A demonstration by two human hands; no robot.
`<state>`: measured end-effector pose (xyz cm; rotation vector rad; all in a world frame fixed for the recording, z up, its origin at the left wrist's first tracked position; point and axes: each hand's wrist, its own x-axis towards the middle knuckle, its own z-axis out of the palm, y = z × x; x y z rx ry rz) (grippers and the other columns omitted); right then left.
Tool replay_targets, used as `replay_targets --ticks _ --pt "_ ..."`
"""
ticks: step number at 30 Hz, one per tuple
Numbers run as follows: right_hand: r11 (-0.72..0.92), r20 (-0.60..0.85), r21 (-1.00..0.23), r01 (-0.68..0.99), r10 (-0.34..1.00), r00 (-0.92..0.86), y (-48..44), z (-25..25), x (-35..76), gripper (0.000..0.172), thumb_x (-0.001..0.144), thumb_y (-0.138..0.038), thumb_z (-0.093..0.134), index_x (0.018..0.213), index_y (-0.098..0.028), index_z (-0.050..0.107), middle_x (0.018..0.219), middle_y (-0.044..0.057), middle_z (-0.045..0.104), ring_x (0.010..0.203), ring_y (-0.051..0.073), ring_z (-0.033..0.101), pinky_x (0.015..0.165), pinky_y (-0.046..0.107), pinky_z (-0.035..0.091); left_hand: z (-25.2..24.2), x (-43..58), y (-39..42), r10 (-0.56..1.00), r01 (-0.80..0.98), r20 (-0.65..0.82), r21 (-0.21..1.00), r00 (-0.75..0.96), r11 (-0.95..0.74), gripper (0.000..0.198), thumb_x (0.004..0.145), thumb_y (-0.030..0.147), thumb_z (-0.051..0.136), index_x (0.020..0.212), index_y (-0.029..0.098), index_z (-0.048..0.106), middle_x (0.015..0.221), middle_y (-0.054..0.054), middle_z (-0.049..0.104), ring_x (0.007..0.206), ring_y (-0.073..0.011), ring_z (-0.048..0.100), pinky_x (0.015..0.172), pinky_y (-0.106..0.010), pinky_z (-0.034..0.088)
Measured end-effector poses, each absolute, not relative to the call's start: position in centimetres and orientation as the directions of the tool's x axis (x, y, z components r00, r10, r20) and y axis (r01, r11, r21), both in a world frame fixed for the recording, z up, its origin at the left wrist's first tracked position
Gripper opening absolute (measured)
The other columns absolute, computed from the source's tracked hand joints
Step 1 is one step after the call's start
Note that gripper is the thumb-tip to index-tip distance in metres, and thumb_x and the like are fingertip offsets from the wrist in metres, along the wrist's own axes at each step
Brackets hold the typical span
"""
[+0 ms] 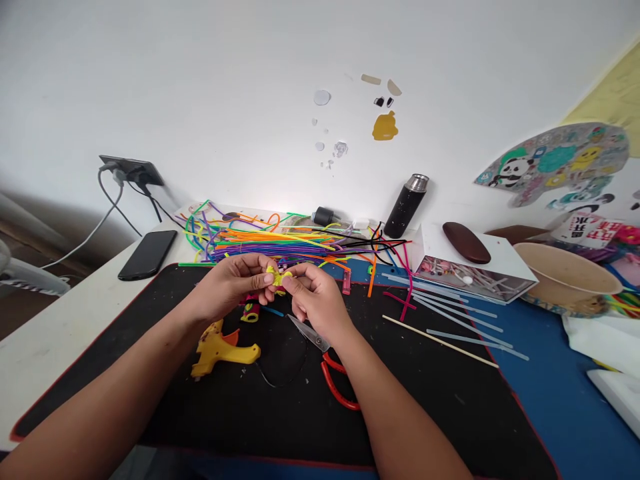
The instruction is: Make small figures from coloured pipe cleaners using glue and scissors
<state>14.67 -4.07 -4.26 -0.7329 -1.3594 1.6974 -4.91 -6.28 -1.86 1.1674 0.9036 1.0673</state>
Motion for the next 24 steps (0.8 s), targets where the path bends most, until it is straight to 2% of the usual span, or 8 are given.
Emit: replay_targets --ticks 10,16,21,24 --pt "-0.14 0.036 -0.95 -0.28 0.84 -0.542 -3.91 -4.87 14.73 0.038 0.084 -0.053 0.083 0.091 -0.02 0.064 0.049 -0.013 0.041 0.034 0.005 0.03 0.035 0.02 0.021 -1.41 -4.72 -6.45 0.954 -0.101 -0.01 0.994 0.298 0.042 0.036 0.077 0.043 0.09 0.083 0.015 0.068 0.07 -0.002 0.072 0.06 -0.0133 0.068 0.058 -0.023 0.056" --pt "-0.136 0.039 -0.944 -0.299 0.858 -0.512 -3.85 -5.06 14.51 0.039 0.083 -0.053 0.083 0.088 -0.02 0.063 0.049 -0.012 0.044 0.034 0.004 0.03 0.034 0.019 0.021 -1.63 -4.62 -6.39 0.962 -0.119 -0.006 0.992 0.274 0.04 0.039 0.076 0.045 0.091 0.088 0.014 0.07 0.071 -0.002 0.073 0.061 -0.014 0.069 0.058 -0.024 0.057" --pt "-0.14 0.045 -0.933 -0.33 0.868 -0.494 -4.15 -5.13 14.23 0.035 0.087 -0.05 0.082 0.093 -0.021 0.063 0.045 -0.014 0.039 0.034 0.005 0.031 0.036 0.019 0.023 -1.48 -4.72 -6.37 0.973 -0.093 0.004 0.996 0.229 0.018 0.038 0.076 0.044 0.091 0.089 0.014 0.071 0.072 -0.002 0.072 0.063 -0.0144 0.07 0.059 -0.024 0.058" --pt "-0.152 0.036 -0.933 -0.326 0.863 -0.505 -4.16 -5.1 14.35 0.034 0.088 -0.05 0.08 0.098 -0.022 0.063 0.048 -0.013 0.042 0.035 0.006 0.034 0.036 0.019 0.024 -1.44 -4.76 -6.32 0.975 -0.096 0.02 0.995 0.22 0.001 0.038 0.077 0.045 0.09 0.089 0.015 0.071 0.073 -0.002 0.072 0.064 -0.0147 0.07 0.06 -0.025 0.058"
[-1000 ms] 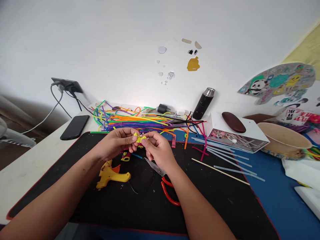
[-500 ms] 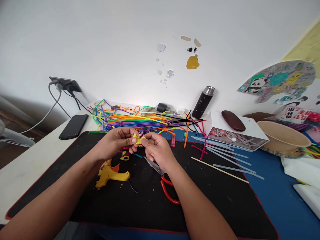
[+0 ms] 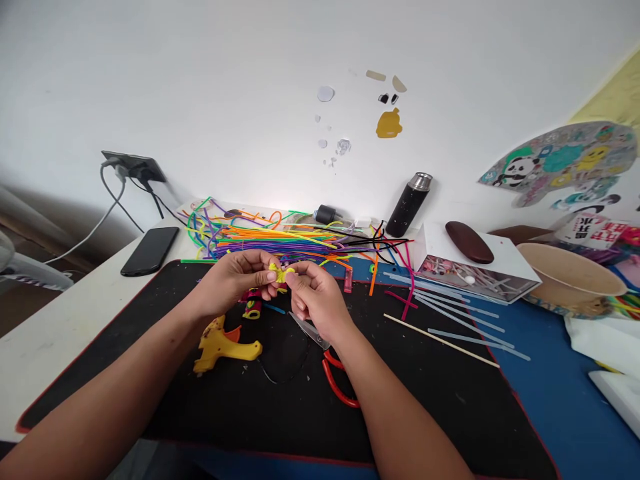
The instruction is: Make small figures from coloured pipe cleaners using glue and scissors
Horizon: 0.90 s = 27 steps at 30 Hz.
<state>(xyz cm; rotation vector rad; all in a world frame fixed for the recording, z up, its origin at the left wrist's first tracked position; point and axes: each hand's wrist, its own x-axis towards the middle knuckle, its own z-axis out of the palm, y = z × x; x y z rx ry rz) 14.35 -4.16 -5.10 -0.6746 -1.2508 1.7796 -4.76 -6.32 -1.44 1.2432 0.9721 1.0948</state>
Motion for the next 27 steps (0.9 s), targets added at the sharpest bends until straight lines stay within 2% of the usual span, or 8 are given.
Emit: replay_targets --ticks 14,20,27 --pt "-0.258 -0.004 -0.882 -0.394 0.84 -0.542 -4.36 -5.07 14.09 0.035 0.086 -0.045 0.083 0.101 -0.022 0.061 0.05 -0.011 0.049 0.036 0.006 0.036 0.037 0.02 0.019 -1.51 -4.6 -6.51 0.981 -0.155 0.037 0.988 0.189 -0.008 0.037 0.077 0.04 0.092 0.09 0.015 0.069 0.076 -0.001 0.073 0.064 -0.0134 0.07 0.059 -0.022 0.057" --pt "-0.266 0.0 -0.869 -0.417 0.843 -0.538 -4.27 -5.14 14.07 0.032 0.086 -0.042 0.083 0.098 -0.022 0.062 0.049 -0.012 0.047 0.036 0.006 0.036 0.038 0.021 0.021 -1.33 -4.75 -6.58 0.977 -0.132 0.035 0.991 0.209 -0.007 0.035 0.078 0.037 0.092 0.092 0.015 0.068 0.077 -0.001 0.073 0.066 -0.014 0.072 0.062 -0.023 0.06" --pt "-0.274 -0.024 -0.877 -0.394 0.844 -0.535 -4.5 -4.92 13.93 0.036 0.085 -0.046 0.084 0.099 -0.022 0.061 0.053 -0.01 0.054 0.037 0.007 0.04 0.038 0.021 0.022 -1.29 -4.48 -6.61 0.979 -0.098 0.066 0.994 0.194 -0.048 0.035 0.077 0.037 0.092 0.092 0.016 0.068 0.079 0.0 0.073 0.068 -0.0138 0.072 0.062 -0.023 0.059"
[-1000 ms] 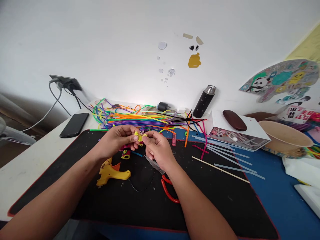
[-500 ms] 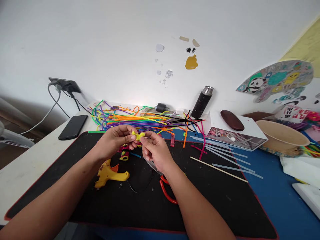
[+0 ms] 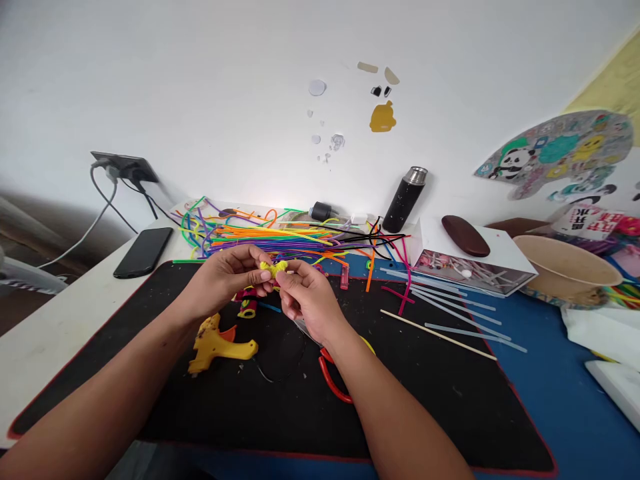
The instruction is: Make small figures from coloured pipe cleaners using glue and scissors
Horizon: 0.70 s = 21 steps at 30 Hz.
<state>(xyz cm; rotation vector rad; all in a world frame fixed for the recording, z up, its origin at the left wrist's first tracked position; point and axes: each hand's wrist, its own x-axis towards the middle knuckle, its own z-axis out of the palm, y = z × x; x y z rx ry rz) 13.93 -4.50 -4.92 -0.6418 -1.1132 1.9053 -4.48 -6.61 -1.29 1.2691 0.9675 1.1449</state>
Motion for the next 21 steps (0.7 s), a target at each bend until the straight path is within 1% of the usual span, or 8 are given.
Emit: replay_targets --ticks 3,6,8,10,13,15,18,21 --pt "-0.275 -0.034 -0.881 -0.385 0.848 -0.529 -4.5 -4.9 14.0 0.035 0.084 -0.044 0.084 0.098 -0.022 0.061 0.053 -0.01 0.054 0.038 0.007 0.041 0.038 0.021 0.023 -1.3 -4.7 -6.7 0.974 -0.069 0.078 0.996 0.213 -0.064 0.036 0.078 0.04 0.091 0.093 0.017 0.067 0.081 0.0 0.072 0.07 -0.0144 0.071 0.065 -0.025 0.059" --pt "-0.283 -0.047 -0.878 -0.386 0.853 -0.519 -4.5 -4.7 14.1 0.035 0.083 -0.044 0.085 0.095 -0.021 0.061 0.052 -0.01 0.051 0.037 0.007 0.041 0.038 0.021 0.02 -1.0 -5.9 -6.5 0.964 0.017 0.091 0.995 0.25 -0.098 0.042 0.079 0.044 0.089 0.105 0.019 0.068 0.086 -0.003 0.074 0.072 -0.0172 0.071 0.064 -0.028 0.058" --pt "-0.29 -0.05 -0.871 -0.396 0.855 -0.516 -4.4 -4.6 14.2 0.036 0.083 -0.045 0.086 0.093 -0.022 0.061 0.052 -0.011 0.05 0.037 0.006 0.04 0.038 0.021 0.019 -0.9 -7.3 -6.1 0.975 0.098 0.16 0.98 0.152 -0.176 0.046 0.082 0.051 0.084 0.111 0.02 0.068 0.089 -0.006 0.076 0.075 -0.0204 0.072 0.068 -0.032 0.059" --pt "-0.294 -0.046 -0.865 -0.407 0.854 -0.518 -4.4 -4.6 14.2 0.037 0.082 -0.046 0.086 0.091 -0.021 0.061 0.052 -0.01 0.049 0.037 0.006 0.039 0.038 0.022 0.019 -1.1 -8.5 -5.6 0.981 0.269 0.189 0.943 0.049 -0.195 0.044 0.086 0.056 0.077 0.111 0.02 0.07 0.093 -0.007 0.077 0.083 -0.0235 0.072 0.075 -0.036 0.058" --pt "-0.293 -0.04 -0.865 -0.407 0.849 -0.527 -4.4 -4.6 14.2 0.037 0.083 -0.046 0.086 0.091 -0.021 0.06 0.053 -0.01 0.05 0.037 0.006 0.039 0.038 0.022 0.019 -1.8 -9.6 -4.8 0.975 0.592 0.218 0.79 -0.028 -0.16 0.036 0.09 0.052 0.068 0.106 0.021 0.074 0.101 -0.009 0.079 0.093 -0.0272 0.072 0.082 -0.039 0.056" --pt "-0.294 -0.044 -0.871 -0.394 0.845 -0.533 -4.4 -4.6 14.2 0.037 0.083 -0.047 0.085 0.091 -0.021 0.06 0.053 -0.01 0.05 0.037 0.006 0.039 0.038 0.023 0.019 -2.3 -9.8 -4.4 0.971 0.716 0.238 0.681 -0.017 -0.154 0.032 0.089 0.048 0.064 0.103 0.021 0.076 0.103 -0.009 0.08 0.095 -0.0288 0.071 0.084 -0.04 0.054" --pt "-0.305 -0.058 -0.876 -0.374 0.836 -0.545 -4.5 -4.6 14.1 0.039 0.083 -0.049 0.085 0.091 -0.021 0.059 0.054 -0.01 0.051 0.037 0.006 0.04 0.039 0.023 0.019 -2.5 -9.7 -4.4 0.974 0.795 0.225 0.584 0.038 -0.165 0.028 0.087 0.045 0.062 0.097 0.023 0.078 0.099 -0.008 0.081 0.091 -0.029 0.071 0.079 -0.038 0.052" --pt "-0.318 -0.072 -0.878 -0.357 0.827 -0.558 -4.6 -4.7 14.1 0.039 0.084 -0.05 0.084 0.091 -0.021 0.059 0.054 -0.01 0.051 0.037 0.006 0.041 0.039 0.022 0.019 -2.6 -9.8 -4.5 0.983 0.841 0.176 0.523 0.049 -0.136 0.029 0.089 0.045 0.057 0.094 0.025 0.078 0.092 -0.005 0.081 0.081 -0.0272 0.071 0.072 -0.036 0.048"
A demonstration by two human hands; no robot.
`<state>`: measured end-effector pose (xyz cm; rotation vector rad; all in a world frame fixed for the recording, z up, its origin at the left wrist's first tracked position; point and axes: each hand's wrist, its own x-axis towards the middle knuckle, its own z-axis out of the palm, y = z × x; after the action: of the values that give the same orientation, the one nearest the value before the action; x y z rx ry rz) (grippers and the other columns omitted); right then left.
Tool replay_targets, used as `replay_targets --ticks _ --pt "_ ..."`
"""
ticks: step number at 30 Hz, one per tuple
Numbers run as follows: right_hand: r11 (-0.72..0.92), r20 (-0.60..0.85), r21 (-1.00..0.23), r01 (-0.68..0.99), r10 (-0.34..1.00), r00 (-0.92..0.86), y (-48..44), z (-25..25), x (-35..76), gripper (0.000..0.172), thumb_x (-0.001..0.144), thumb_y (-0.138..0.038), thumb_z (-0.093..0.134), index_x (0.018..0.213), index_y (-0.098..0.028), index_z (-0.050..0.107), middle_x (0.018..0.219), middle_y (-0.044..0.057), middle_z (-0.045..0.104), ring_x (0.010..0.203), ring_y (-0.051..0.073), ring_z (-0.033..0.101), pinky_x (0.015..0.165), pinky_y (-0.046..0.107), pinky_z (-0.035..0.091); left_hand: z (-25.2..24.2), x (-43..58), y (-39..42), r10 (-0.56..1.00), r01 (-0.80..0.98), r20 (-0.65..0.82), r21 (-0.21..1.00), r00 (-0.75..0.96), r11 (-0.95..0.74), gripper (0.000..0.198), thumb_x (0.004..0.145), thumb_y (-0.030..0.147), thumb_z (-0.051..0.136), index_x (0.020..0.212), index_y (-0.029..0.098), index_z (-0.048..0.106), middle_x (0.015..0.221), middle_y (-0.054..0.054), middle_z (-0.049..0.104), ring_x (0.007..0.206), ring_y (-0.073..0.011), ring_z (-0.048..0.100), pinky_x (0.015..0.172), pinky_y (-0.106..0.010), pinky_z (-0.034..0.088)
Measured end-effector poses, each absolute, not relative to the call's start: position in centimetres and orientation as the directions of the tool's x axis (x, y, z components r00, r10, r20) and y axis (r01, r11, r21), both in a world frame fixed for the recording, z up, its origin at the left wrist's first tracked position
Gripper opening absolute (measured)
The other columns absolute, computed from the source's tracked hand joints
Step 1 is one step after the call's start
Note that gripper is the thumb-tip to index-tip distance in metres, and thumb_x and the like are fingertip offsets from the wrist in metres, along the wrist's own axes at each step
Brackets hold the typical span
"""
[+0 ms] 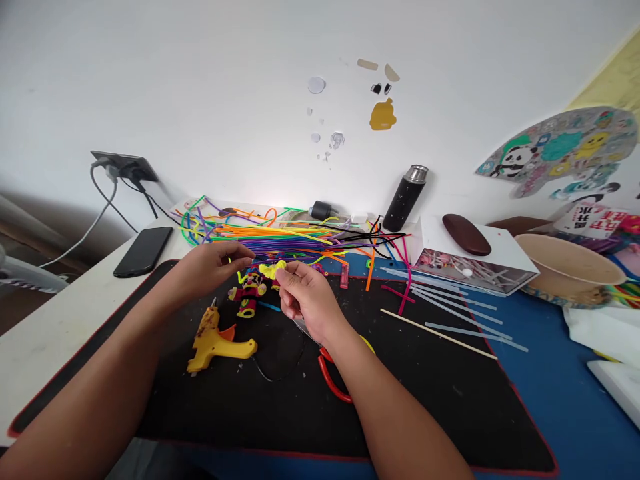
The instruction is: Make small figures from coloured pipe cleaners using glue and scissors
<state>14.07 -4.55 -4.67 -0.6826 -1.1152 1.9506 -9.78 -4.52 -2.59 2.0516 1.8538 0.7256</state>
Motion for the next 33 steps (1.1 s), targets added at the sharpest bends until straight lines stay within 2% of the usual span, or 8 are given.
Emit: replay_targets --ticks 5,9,11,15,21,24,29,33 --pt "-0.328 -0.087 -0.881 -0.341 0.821 -0.564 -4.6 -4.6 14.1 0.039 0.083 -0.05 0.084 0.091 -0.021 0.059 0.054 -0.01 0.051 0.037 0.006 0.042 0.039 0.022 0.019 -3.4 -10.3 -4.6 0.989 0.928 0.134 0.358 0.056 -0.101 0.03 0.091 0.047 0.057 0.095 0.027 0.079 0.09 -0.006 0.08 0.081 -0.0307 0.071 0.069 -0.037 0.045" --pt "-0.331 -0.095 -0.886 -0.324 0.815 -0.572 -4.7 -4.5 14.1 0.04 0.083 -0.051 0.084 0.091 -0.021 0.059 0.053 -0.01 0.051 0.037 0.006 0.042 0.039 0.022 0.018 -3.9 -10.5 -4.3 0.998 0.95 0.047 0.307 0.038 -0.05 0.04 0.093 0.057 0.054 0.101 0.025 0.077 0.094 -0.007 0.08 0.086 -0.0326 0.072 0.068 -0.037 0.044" --pt "-0.333 -0.095 -0.886 -0.323 0.811 -0.577 -4.7 -4.6 14.1 0.04 0.083 -0.051 0.084 0.091 -0.021 0.059 0.053 -0.01 0.051 0.037 0.007 0.042 0.039 0.022 0.018 -4.1 -10.5 -4.1 1.0 0.942 0.005 0.334 0.027 -0.027 0.043 0.093 0.06 0.054 0.103 0.024 0.075 0.095 -0.007 0.08 0.087 -0.0322 0.072 0.068 -0.037 0.045" --pt "-0.335 -0.09 -0.882 -0.33 0.809 -0.581 -4.7 -4.9 14.0 0.038 0.083 -0.049 0.085 0.093 -0.022 0.06 0.053 -0.01 0.051 0.037 0.007 0.04 0.038 0.022 0.019 -4.5 -10.4 -3.6 0.996 0.888 -0.08 0.461 0.044 -0.002 0.045 0.09 0.06 0.054 0.107 0.022 0.071 0.095 -0.007 0.08 0.085 -0.0295 0.073 0.069 -0.035 0.047" --pt "-0.336 -0.092 -0.884 -0.325 0.807 -0.583 -4.8 -5.0 13.8 0.038 0.082 -0.049 0.086 0.091 -0.022 0.06 0.053 -0.01 0.051 0.039 0.007 0.041 0.039 0.021 0.023 -5.0 -10.3 -3.2 0.993 0.827 -0.104 0.563 0.062 0.008 0.052 0.082 0.057 0.059 0.118 0.02 0.069 0.093 -0.006 0.078 0.081 -0.0271 0.072 0.068 -0.034 0.05" --pt "-0.333 -0.095 -0.888 -0.318 0.808 -0.582 -4.8 -5.0 13.8 0.04 0.081 -0.051 0.086 0.091 -0.022 0.06 0.053 -0.01 0.051 0.039 0.007 0.041 0.038 0.021 0.024 -4.9 -10.3 -3.3 0.989 0.776 -0.096 0.631 0.115 -0.029 0.054 0.08 0.055 0.064 0.121 0.02 0.069 0.088 -0.003 0.075 0.08 -0.0253 0.07 0.068 -0.033 0.05" --pt "-0.331 -0.094 -0.891 -0.311 0.805 -0.586 -4.9 -4.8 13.9 0.041 0.081 -0.053 0.086 0.091 -0.022 0.061 0.053 -0.01 0.052 0.039 0.007 0.04 0.038 0.021 0.022 -4.3 -10.3 -3.7 0.978 0.692 -0.059 0.715 0.198 -0.097 0.055 0.081 0.055 0.072 0.125 0.022 0.068 0.077 0.001 0.065 0.071 -0.0209 0.062 0.06 -0.029 0.046" --pt "-0.332 -0.112 -0.899 -0.285 0.805 -0.583 -4.9 -4.5 13.9 0.044 0.078 -0.055 0.087 0.091 -0.022 0.06 0.053 -0.01 0.052 0.039 0.007 0.041 0.039 0.021 0.021 -3.9 -10.2 -3.7 0.986 0.634 -0.005 0.766 0.167 -0.103 0.053 0.078 0.052 0.076 0.12 0.022 0.071 0.077 0.0 0.068 0.069 -0.0198 0.063 0.059 -0.029 0.047"
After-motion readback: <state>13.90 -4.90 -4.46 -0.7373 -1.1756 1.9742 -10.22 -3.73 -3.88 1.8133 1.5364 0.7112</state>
